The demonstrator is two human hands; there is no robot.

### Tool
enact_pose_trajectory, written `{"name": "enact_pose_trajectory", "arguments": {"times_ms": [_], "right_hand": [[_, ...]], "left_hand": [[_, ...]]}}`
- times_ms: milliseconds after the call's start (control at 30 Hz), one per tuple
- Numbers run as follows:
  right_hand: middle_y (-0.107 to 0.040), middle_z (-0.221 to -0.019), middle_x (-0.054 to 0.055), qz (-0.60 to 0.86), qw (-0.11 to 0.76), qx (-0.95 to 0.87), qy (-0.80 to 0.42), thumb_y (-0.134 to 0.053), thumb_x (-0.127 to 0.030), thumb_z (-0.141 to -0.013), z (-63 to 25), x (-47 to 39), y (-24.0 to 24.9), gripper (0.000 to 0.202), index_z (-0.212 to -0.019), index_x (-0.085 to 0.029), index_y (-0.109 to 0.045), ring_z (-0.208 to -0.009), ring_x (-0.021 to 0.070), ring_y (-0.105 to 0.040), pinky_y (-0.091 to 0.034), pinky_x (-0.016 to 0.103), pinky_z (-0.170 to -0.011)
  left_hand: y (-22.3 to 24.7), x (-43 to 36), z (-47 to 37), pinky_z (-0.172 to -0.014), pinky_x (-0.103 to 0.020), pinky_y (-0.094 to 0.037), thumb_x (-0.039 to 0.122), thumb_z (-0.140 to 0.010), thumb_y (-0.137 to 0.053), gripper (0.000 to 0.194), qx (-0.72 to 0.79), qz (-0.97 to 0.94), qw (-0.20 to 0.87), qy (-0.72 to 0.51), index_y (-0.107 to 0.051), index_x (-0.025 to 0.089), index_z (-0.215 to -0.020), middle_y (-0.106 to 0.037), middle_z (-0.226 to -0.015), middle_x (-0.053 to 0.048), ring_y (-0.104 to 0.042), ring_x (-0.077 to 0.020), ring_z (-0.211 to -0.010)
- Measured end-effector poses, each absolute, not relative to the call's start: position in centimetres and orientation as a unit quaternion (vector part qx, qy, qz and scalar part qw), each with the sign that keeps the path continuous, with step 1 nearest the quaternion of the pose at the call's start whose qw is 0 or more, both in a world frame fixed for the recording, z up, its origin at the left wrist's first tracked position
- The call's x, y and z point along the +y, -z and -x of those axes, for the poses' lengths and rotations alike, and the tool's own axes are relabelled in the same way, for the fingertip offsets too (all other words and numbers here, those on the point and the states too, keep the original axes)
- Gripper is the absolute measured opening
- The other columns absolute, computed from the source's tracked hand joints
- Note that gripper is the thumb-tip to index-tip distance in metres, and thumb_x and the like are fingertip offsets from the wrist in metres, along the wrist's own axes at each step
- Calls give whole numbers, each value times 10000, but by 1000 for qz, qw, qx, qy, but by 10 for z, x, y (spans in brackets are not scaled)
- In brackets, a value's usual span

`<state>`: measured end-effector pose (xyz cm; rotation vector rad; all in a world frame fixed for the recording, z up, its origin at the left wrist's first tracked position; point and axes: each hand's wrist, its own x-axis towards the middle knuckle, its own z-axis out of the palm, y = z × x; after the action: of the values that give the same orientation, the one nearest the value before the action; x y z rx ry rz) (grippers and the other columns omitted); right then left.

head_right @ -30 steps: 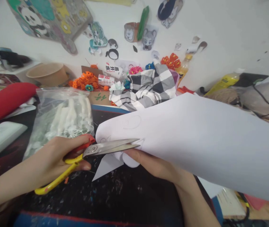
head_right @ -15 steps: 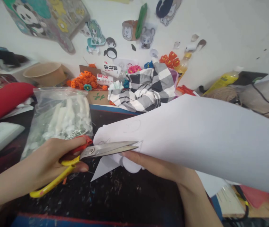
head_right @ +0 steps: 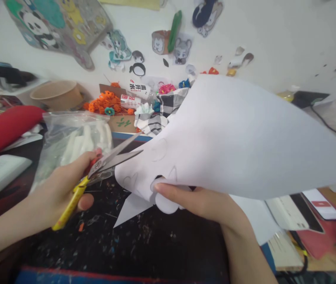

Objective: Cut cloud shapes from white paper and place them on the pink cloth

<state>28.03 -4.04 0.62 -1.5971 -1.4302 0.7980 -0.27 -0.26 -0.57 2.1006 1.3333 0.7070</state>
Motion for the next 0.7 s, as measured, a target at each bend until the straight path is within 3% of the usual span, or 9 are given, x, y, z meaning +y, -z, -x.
{"name": "enact_pose_trajectory", "arguments": {"times_ms": [133, 267, 433, 500, 567, 700], "right_hand": [[-747, -1155, 29, 654, 411, -537, -339, -873, -498, -570, -282, -35, -5, 643, -1167, -313, -721, -1312, 349, -539, -312, 529, -1202], [-761, -1112, 39, 629, 403, -541, -387, -836, -500, -656, -285, -26, -2, 480, -1077, -282, -759, -1224, 342, -612, -357, 534, -1170], [-754, -1107, 14, 566, 424, -561, -430, -721, -511, -801, -282, -18, 3, 286, -993, -304, -768, -1175, 267, -632, -349, 484, -1177], [-761, -1014, 25, 534, 431, -580, -439, -699, -494, -829, -280, -16, 6, 239, -910, -281, -768, -1019, 242, -679, -451, 454, -1086], [-745, -844, 30, 514, 428, -594, -446, -702, -477, -832, -279, -14, 8, 238, -768, -252, -744, -800, 217, -678, -555, 409, -883], [-671, -680, 14, 477, 437, -605, -465, -712, -455, -828, -277, -10, 12, 295, -640, -231, -677, -676, 194, -632, -530, 336, -645]], "left_hand": [[8, -1, -4, -653, -322, -429, 415, -730, -684, 423, 484, -815, 216, -235, -499, 223, -1057, -588, -944, -36, -543, -214, -753], [16, 2, -8, -647, -323, -414, 492, -788, -627, 390, 516, -790, 221, -245, -501, 215, -1032, -582, -870, -29, -540, -210, -727], [21, 5, -12, -652, -310, -402, 553, -823, -564, 402, 572, -737, 250, -259, -535, 206, -1024, -583, -802, -10, -536, -197, -713], [21, 6, -12, -657, -303, -400, 559, -840, -545, 397, 569, -725, 269, -280, -542, 200, -1010, -579, -798, -8, -535, -190, -717], [20, 6, -12, -652, -293, -394, 541, -857, -532, 372, 556, -721, 283, -299, -542, 195, -996, -573, -793, -3, -532, -179, -710], [20, 6, -12, -637, -286, -389, 506, -881, -496, 346, 527, -727, 304, -319, -533, 186, -1009, -523, -739, 16, -491, -161, -666]]}}
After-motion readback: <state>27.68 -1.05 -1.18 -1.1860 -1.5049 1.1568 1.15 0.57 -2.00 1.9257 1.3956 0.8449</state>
